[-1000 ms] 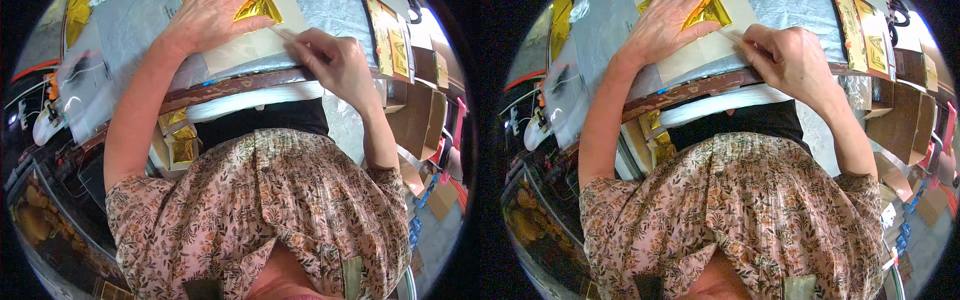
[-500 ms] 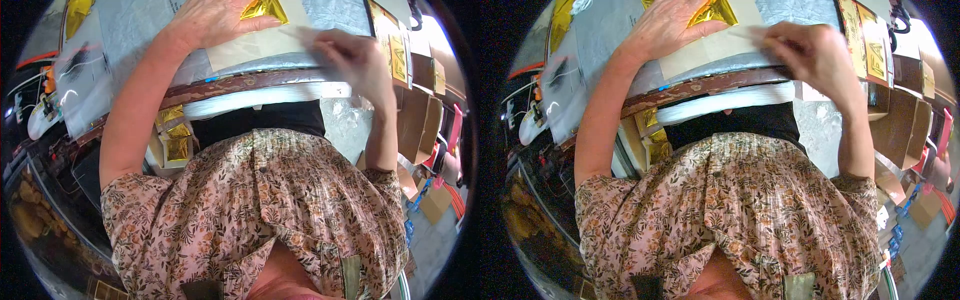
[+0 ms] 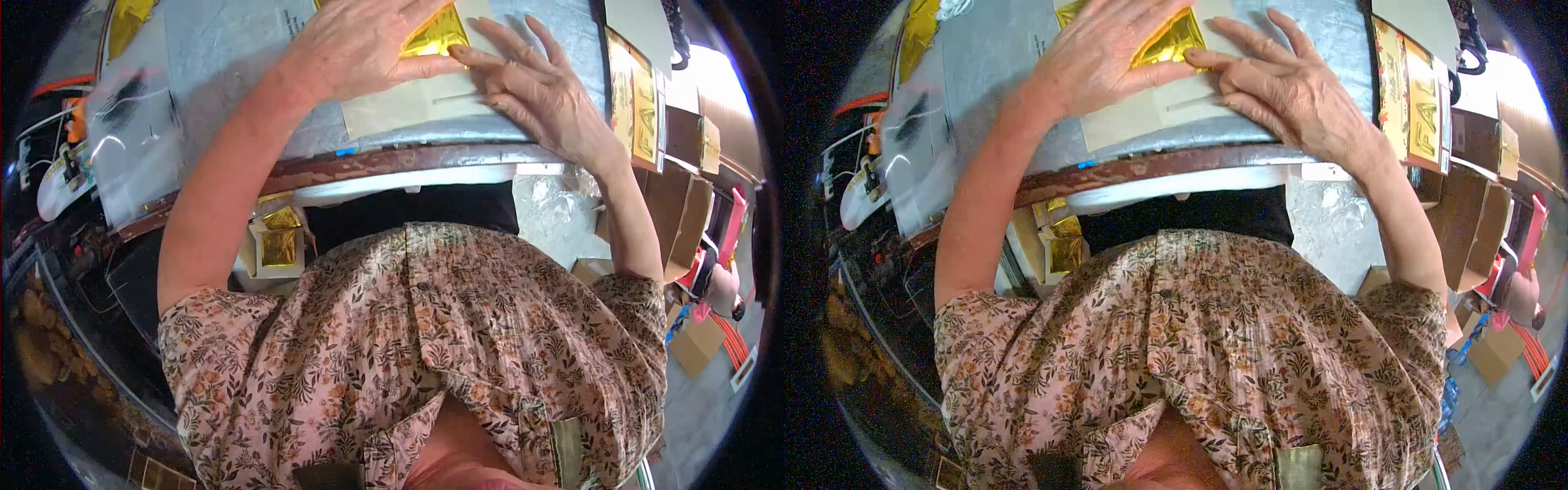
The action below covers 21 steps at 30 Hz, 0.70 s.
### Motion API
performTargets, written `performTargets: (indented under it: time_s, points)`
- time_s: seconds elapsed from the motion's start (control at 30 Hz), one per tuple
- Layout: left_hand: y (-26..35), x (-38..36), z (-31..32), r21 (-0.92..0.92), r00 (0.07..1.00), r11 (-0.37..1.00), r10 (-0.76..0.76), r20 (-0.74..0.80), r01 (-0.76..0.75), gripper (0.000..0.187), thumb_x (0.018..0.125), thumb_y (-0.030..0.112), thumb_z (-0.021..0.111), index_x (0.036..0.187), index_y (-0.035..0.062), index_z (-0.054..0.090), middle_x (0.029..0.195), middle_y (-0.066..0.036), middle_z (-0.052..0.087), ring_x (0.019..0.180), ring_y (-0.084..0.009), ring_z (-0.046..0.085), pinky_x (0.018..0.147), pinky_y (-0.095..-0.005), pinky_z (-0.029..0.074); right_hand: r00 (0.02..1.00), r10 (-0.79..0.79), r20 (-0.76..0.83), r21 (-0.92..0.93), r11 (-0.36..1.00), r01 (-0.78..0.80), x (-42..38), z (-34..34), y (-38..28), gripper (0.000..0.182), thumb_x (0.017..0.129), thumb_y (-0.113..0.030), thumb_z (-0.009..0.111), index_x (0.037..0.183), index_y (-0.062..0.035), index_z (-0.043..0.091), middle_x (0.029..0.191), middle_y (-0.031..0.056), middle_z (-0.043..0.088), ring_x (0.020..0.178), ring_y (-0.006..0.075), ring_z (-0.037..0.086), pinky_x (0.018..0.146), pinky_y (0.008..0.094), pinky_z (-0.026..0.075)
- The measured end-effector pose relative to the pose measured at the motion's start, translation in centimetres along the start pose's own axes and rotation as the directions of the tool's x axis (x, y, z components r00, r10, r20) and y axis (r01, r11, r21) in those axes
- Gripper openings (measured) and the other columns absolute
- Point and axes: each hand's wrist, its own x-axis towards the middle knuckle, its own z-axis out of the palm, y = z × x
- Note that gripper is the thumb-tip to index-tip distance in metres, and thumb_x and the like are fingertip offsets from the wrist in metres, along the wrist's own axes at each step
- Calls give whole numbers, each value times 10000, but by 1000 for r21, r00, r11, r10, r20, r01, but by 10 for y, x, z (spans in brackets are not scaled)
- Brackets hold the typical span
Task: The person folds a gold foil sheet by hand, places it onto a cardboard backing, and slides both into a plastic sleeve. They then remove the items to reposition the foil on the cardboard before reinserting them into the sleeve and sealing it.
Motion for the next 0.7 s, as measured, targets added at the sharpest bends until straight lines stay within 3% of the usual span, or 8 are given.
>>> performTargets:
  time_s: [0.13,0.37,0.4,0.47,0.5,0.57,0.6,0.7]
  points:
    - [-1,0,17,-38,997,998,-53,-51,51,800,976,601,571,1574,101,390,1630,-126,382,1517,-297,344,1267,-497,242,997,-4,81,4,1000,4,1,-2,4,287,1003,-333,578,876,-77,596,1457,-9,621,1526,272,350,1290,575,100]
    - [0,-1,12,-120,995,988,-100,17,101,867,951,650,569,1574,78,374,1650,-113,346,1534,-288,307,1282,-491,210,986,6,164,317,947,-58,5,-15,17,271,1005,-301,585,877,-62,568,1437,62,635,1535,338,325,1290,568,24]
    - [0,0,10,-140,993,984,-111,31,114,858,954,645,569,1568,75,383,1651,-111,344,1536,-287,304,1282,-493,210,990,29,135,356,931,-76,8,-22,18,242,1022,-272,584,951,-44,624,1402,73,656,1501,321,384,1287,534,115]
    - [0,1,7,-169,993,978,-116,35,120,861,942,639,593,1554,64,404,1652,-108,344,1538,-285,297,1282,-493,210,971,234,46,422,876,-231,18,-39,23,269,1049,-264,572,1111,-25,678,1317,114,684,1364,284,540,1193,472,365]
    - [0,2,8,-197,992,973,-115,43,121,867,931,633,610,1553,64,406,1652,-111,343,1541,-286,290,1281,-494,210,973,228,-27,408,891,-198,13,-39,38,302,1061,-241,576,1222,-10,687,1089,117,729,1019,205,692,892,348,563]
    - [0,2,8,-238,991,962,-123,54,133,901,898,630,647,1556,63,407,1658,-118,331,1548,-288,271,1285,-490,193,888,411,207,560,695,-452,43,-61,47,266,1051,-192,602,1202,3,701,875,64,705,735,135,669,647,270,535]
    - [1,2,7,-243,990,960,-128,55,138,901,898,630,647,1556,63,407,1658,-118,331,1548,-288,271,1285,-490,193,865,488,114,577,677,-458,62,-60,41,228,1045,-154,616,1167,13,712,773,2,664,632,93,602,567,248,474]
    - [1,2,6,-288,988,945,-152,39,157,889,878,632,666,1560,117,425,1658,-122,330,1551,-281,266,1287,-495,184,858,467,215,766,464,-445,84,-47,72,226,1054,-161,611,1168,4,714,797,1,664,653,79,611,568,237,471]
